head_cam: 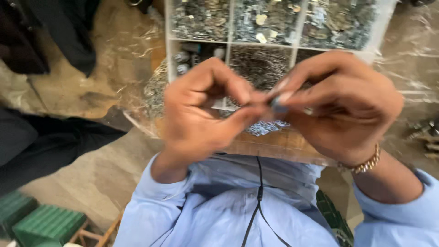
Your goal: The person repeatedly picks up small metal key tags and inserts them into a cylindrical plastic holder with a blue cap. They manipulate the components by hand, occasionally adjusting the position of the holder and tags on the table.
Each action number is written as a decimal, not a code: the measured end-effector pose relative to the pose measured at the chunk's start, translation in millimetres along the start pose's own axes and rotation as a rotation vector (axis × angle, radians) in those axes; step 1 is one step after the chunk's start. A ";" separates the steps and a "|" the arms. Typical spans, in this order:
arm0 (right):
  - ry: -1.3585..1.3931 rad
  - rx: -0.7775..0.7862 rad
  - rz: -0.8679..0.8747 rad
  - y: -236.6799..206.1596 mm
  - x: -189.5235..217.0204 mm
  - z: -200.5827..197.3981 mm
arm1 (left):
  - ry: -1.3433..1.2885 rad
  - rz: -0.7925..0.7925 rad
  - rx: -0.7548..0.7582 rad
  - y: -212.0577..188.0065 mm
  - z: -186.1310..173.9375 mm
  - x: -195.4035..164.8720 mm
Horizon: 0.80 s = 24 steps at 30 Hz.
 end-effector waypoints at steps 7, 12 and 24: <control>0.507 -0.126 0.044 -11.4 -18.4 -9.7 | 0.604 0.389 -0.378 -14.0 2.5 -50.5; 0.385 -0.313 0.190 -97.5 2.9 -40.4 | 1.517 0.317 -0.154 -3.3 72.9 -87.7; 0.778 -0.894 0.263 -342.7 -38.9 81.0 | 1.651 0.558 0.721 171.8 264.7 102.4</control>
Point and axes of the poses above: each hand's wrist, its own y-axis towards the middle knuckle, its own z-axis out of the palm, x = y × z, the point moved 10 cm from there along y, towards the middle knuckle, and after that the axes turned 13 degrees about x, right-handed, at the moved point
